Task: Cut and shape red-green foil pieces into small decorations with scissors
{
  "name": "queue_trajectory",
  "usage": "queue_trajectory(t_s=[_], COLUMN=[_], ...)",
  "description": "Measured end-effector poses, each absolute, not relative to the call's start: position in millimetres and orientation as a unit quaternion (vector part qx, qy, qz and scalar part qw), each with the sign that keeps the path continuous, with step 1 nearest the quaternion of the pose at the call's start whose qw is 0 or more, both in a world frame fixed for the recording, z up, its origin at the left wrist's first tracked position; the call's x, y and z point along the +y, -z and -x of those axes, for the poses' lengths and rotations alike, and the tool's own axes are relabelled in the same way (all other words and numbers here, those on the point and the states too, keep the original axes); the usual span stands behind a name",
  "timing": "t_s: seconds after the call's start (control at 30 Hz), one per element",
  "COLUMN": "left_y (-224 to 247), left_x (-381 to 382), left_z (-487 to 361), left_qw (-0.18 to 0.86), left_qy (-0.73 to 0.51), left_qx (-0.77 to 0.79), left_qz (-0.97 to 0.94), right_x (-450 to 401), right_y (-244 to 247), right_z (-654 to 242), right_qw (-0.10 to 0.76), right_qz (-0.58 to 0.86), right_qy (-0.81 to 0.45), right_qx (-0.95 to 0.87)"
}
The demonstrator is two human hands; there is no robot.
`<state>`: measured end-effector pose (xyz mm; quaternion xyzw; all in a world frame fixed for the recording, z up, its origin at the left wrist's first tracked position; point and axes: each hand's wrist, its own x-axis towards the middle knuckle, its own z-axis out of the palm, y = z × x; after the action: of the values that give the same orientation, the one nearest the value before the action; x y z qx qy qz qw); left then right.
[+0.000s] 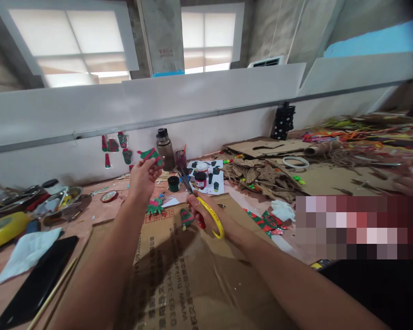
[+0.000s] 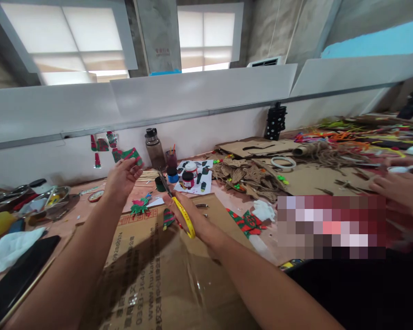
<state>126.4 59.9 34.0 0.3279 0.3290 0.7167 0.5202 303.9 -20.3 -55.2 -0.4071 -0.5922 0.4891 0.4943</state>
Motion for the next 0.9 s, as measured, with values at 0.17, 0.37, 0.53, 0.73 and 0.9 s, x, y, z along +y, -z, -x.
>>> queue_trajectory(t_s=[0.17, 0.37, 0.53, 0.73, 0.9], left_y=[-21.0, -19.9, -17.8, -17.5, -17.5], left_x=[50.0, 40.2, 44.7, 51.3, 48.1], left_z=[-156.7, -163.0, -158.7, -156.6, -160.8], left_qw=[0.573, 0.629, 0.625, 0.583, 0.59], left_qy=[-0.667, -0.59, -0.571, -0.635, -0.612], left_qx=[0.329, 0.29, 0.31, 0.349, 0.367], left_qz=[-0.345, -0.415, -0.432, -0.369, -0.377], right_x=[-15.4, -8.4, -8.6, -13.2, -16.0], right_y=[55.4, 59.4, 60.0, 54.2, 51.5], right_z=[-302.5, -304.9, -305.0, -305.7, -306.6], right_qw=[0.533, 0.523, 0.51, 0.49, 0.494], right_qz=[0.353, 0.321, 0.318, 0.338, 0.37], right_qy=[-0.562, -0.59, -0.6, -0.581, -0.544], right_qx=[-0.525, -0.524, -0.528, -0.555, -0.568])
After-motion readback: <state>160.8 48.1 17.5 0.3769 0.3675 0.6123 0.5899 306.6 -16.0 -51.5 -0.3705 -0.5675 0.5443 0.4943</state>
